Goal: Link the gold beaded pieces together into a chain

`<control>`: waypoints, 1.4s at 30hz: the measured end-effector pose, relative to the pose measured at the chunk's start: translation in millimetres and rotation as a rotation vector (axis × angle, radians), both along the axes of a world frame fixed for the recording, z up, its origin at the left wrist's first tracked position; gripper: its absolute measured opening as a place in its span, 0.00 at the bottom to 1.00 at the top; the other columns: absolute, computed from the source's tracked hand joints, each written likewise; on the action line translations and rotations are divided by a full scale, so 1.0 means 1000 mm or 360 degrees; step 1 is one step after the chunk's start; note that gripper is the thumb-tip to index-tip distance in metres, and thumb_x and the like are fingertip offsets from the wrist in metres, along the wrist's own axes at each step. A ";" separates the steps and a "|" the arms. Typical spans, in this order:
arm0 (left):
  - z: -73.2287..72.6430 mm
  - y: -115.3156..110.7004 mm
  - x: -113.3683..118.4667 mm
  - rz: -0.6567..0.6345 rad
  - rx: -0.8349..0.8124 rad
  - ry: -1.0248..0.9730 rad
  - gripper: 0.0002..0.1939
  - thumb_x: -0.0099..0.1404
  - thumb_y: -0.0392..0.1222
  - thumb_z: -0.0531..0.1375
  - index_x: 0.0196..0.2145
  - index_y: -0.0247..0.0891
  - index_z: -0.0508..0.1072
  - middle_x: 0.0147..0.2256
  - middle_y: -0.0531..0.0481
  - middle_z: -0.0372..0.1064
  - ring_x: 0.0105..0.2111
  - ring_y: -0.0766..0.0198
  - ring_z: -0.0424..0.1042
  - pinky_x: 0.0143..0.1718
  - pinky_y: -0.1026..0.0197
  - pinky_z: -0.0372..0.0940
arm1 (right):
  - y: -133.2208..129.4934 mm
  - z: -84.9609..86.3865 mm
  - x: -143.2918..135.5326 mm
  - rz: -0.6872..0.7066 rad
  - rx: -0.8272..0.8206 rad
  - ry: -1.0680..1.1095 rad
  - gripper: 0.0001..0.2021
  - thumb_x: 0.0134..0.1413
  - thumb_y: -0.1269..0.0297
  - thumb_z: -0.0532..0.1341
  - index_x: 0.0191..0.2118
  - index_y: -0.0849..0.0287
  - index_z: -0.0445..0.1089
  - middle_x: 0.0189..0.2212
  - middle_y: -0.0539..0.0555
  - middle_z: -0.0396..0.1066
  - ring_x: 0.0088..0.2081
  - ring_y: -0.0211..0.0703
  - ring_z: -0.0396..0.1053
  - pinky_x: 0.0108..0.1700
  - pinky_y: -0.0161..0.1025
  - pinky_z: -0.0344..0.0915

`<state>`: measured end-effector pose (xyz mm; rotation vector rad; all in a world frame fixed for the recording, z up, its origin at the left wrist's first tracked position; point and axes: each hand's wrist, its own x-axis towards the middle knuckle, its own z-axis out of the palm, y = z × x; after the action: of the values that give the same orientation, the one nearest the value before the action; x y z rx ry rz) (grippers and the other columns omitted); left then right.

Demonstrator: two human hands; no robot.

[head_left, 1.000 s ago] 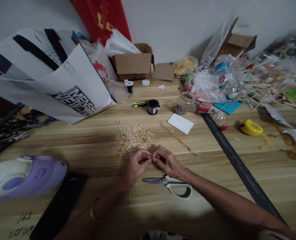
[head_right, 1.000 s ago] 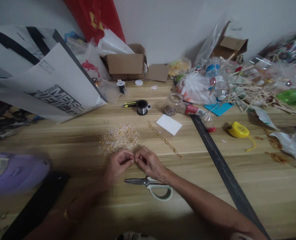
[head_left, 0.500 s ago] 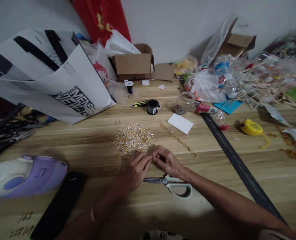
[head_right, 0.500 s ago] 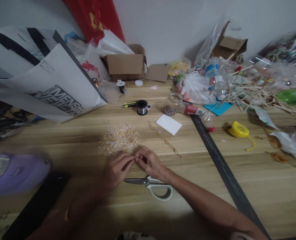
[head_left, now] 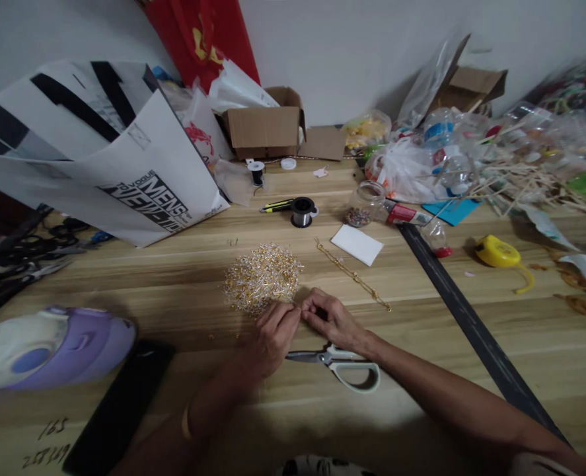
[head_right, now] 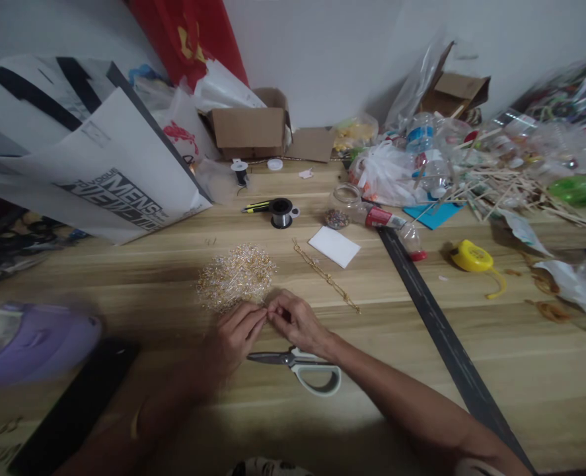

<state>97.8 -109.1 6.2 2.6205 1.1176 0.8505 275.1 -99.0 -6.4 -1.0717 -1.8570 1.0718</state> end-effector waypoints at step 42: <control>-0.006 0.012 0.001 0.0056 -0.0648 -0.0475 0.05 0.60 0.31 0.55 0.28 0.37 0.68 0.29 0.50 0.67 0.32 0.65 0.66 0.35 0.63 0.61 | 0.002 0.004 0.003 0.0072 -0.0132 0.0107 0.11 0.59 0.59 0.55 0.31 0.61 0.66 0.27 0.51 0.60 0.31 0.38 0.58 0.32 0.34 0.55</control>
<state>99.0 -97.5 0.4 2.0738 1.1180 0.8769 278.1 -97.4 -1.9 -1.0320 -1.8048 1.2060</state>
